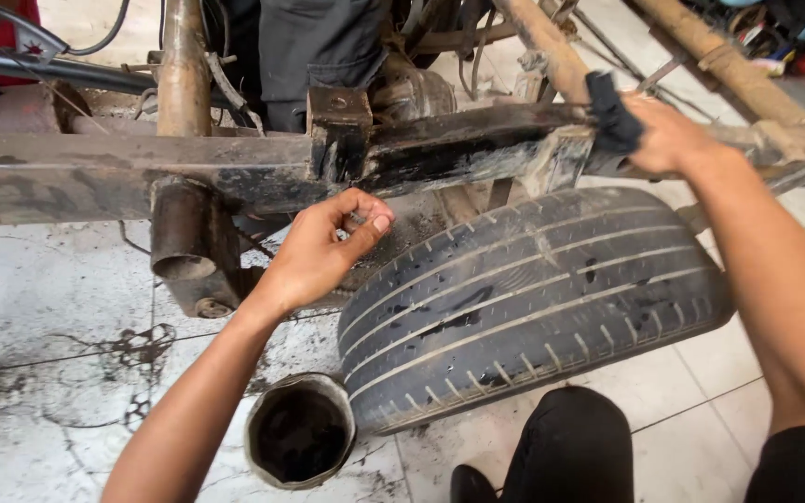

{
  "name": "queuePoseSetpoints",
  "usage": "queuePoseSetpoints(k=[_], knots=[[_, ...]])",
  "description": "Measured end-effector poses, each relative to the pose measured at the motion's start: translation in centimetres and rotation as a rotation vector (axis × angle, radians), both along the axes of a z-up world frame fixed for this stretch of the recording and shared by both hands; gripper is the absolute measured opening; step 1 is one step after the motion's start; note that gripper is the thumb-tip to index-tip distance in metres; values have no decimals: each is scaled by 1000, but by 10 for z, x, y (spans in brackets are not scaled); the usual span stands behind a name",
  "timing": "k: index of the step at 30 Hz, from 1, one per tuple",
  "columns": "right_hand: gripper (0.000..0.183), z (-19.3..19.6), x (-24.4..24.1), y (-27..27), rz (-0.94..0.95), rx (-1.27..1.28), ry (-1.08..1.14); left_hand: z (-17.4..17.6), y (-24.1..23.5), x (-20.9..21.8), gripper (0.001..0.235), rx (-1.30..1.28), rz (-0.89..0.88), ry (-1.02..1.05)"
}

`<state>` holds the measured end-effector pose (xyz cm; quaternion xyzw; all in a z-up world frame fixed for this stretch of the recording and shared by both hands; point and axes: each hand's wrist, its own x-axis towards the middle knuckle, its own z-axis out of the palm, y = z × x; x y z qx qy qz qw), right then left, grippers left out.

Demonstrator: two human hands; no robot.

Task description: The person uses pliers to remove a cotter pin from a vehicle's suspension assembly. After removing the pin, they dip a rag into a bucket of dark liquid and wipe the greasy metal components of the suspension frame.

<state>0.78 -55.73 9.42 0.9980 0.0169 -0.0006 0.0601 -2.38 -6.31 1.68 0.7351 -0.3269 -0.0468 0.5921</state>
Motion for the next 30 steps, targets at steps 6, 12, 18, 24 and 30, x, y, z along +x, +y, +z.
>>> queuePoseSetpoints(k=[6, 12, 18, 24, 30], knots=[[60, -1, -1, 104, 74, 71, -105, 32, 13, -15, 19, 66, 45, -22], [49, -26, 48, 228, 435, 214, -130, 32, 29, -7, 19, 11, 145, -121], [22, -34, 52, 279, 250, 559, -429, 43, 33, -16, 19, 103, 175, -100], [37, -21, 20, 235, 756, 234, -229, 25, 40, -3, 17, -14, 122, -281], [70, -8, 32, 299, 553, -12, -33, 35, 46, 0, 18, 63, 237, -200]])
